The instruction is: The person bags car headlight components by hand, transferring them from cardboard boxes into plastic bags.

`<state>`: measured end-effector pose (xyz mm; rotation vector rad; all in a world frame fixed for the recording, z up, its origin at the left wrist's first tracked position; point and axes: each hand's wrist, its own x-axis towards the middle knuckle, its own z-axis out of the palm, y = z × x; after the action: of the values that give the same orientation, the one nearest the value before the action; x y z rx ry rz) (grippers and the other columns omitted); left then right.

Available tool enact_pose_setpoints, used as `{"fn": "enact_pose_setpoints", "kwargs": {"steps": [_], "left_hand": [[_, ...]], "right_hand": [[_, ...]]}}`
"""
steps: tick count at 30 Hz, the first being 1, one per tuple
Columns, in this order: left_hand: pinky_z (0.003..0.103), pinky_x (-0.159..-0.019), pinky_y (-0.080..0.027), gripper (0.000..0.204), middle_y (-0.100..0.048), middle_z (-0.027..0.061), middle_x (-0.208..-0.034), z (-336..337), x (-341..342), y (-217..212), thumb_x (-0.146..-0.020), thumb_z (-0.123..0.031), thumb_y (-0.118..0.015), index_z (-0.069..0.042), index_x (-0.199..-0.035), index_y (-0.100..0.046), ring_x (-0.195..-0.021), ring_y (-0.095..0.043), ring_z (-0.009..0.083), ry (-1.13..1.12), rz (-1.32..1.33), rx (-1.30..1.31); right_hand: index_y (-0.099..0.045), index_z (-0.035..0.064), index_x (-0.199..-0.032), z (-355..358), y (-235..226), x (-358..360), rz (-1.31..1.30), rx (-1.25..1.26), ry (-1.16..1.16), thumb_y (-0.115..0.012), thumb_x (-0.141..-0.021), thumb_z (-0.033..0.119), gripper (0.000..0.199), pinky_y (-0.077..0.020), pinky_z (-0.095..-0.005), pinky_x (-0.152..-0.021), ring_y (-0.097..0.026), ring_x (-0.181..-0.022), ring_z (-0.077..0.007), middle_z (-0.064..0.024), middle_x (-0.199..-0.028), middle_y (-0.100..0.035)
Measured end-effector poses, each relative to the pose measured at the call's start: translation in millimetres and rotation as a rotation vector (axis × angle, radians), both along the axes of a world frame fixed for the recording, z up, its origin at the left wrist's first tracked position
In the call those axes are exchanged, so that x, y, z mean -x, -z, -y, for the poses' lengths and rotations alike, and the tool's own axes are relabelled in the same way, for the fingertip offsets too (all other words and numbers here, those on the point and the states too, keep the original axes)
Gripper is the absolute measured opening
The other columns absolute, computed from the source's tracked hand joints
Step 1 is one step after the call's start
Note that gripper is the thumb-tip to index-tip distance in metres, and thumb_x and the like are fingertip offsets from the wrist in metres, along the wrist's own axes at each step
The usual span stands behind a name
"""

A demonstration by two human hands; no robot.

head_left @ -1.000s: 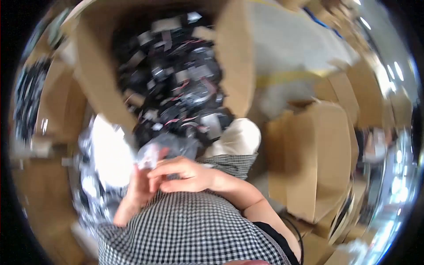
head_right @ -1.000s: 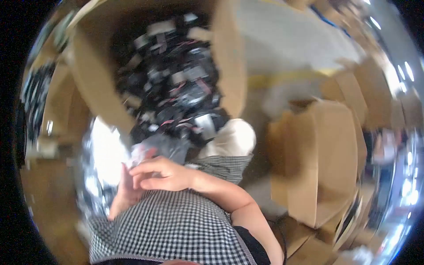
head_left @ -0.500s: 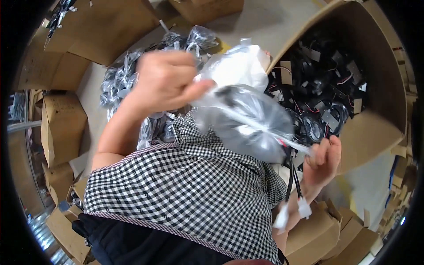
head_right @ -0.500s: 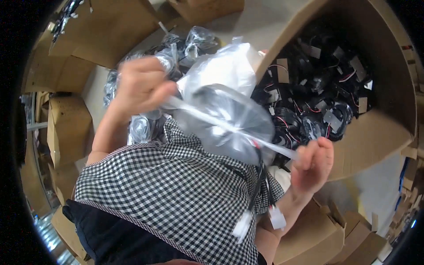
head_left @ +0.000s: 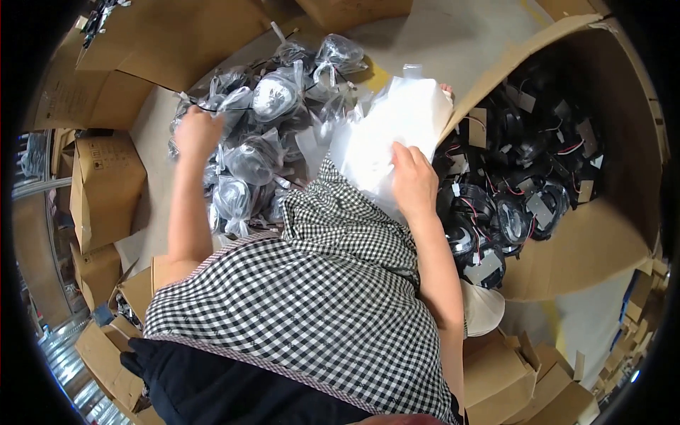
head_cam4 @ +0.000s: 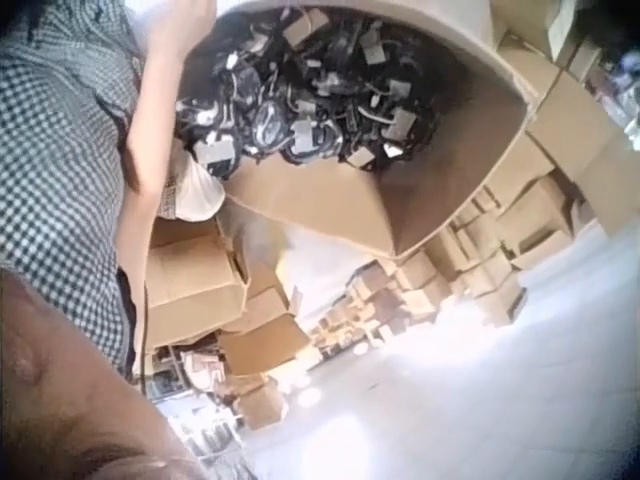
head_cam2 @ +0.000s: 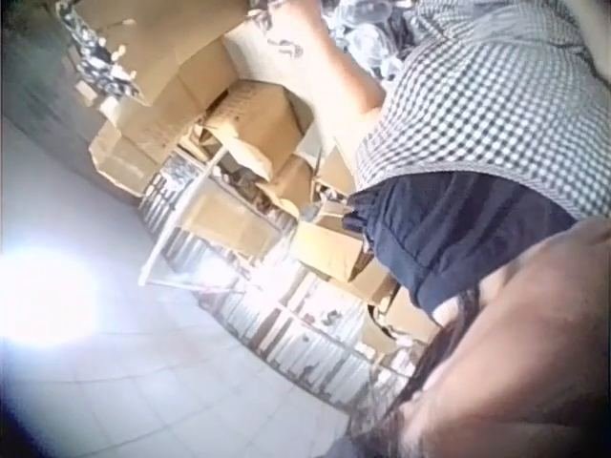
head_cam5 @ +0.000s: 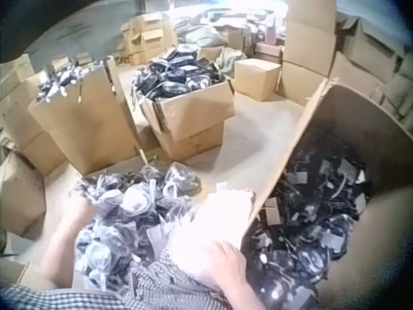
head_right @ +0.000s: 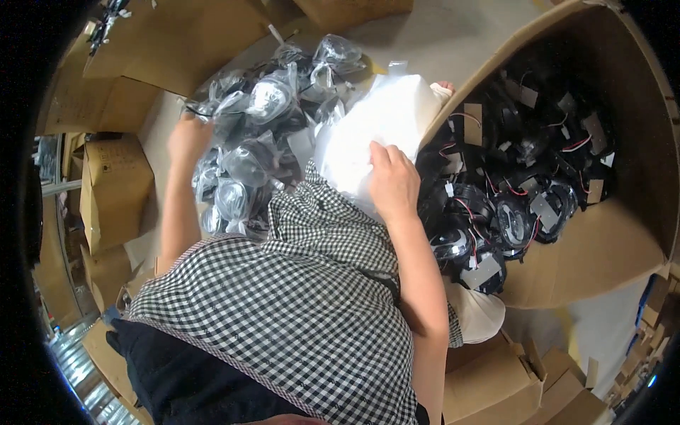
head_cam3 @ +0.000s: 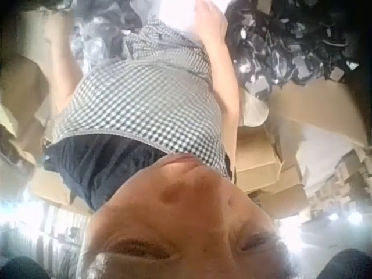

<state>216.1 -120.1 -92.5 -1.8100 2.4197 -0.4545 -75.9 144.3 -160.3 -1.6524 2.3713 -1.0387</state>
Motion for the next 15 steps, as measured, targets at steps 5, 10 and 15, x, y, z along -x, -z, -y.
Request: {"fn": "enact_pose_setpoints", "kwargs": {"steps": [5, 10, 15], "left_hand": [[0.043, -0.088, -0.048, 0.037, -0.062, 0.0194, -0.111, -22.1, 74.6, 106.8, -0.085, -0.038, -0.059, -0.007, -0.105, -0.067, -0.104, -0.059, 0.0348, 0.462, -0.452, -0.440], [0.041, -0.086, -0.048, 0.040, -0.065, 0.0190, -0.103, -42.3, 130.6, 185.0, -0.089, -0.039, -0.057, -0.001, -0.101, -0.065, -0.095, -0.063, 0.0335, 0.515, -0.463, -0.840], [0.023, -0.073, -0.046, 0.017, -0.064, 0.0051, -0.087, -73.6, 167.8, 96.9, -0.095, -0.013, -0.055, 0.000, -0.087, -0.063, -0.079, -0.057, 0.0115, 0.248, -1.822, -0.601]], "right_hand": [[-0.062, 0.0032, -0.104, -17.2, 10.1, 2.5, 0.121, 0.092, -0.007, -0.055, -0.082, 0.000, 0.023, -0.0493, -0.0405, -0.076, -0.061, -0.088, -0.0336, -0.0145, -0.092, -0.062], [-0.061, -0.0026, -0.103, -37.7, 10.3, -3.4, 0.266, 0.149, 0.045, -0.054, -0.080, -0.006, 0.024, -0.0493, -0.0396, -0.079, -0.061, -0.088, -0.0349, -0.0176, -0.095, -0.062], [-0.061, -0.0030, -0.097, -38.2, -4.9, -11.9, 0.058, 0.329, 0.077, -0.056, -0.078, -0.009, 0.021, -0.0501, -0.0393, -0.071, -0.061, -0.082, -0.0325, -0.0152, -0.091, -0.062]]}}
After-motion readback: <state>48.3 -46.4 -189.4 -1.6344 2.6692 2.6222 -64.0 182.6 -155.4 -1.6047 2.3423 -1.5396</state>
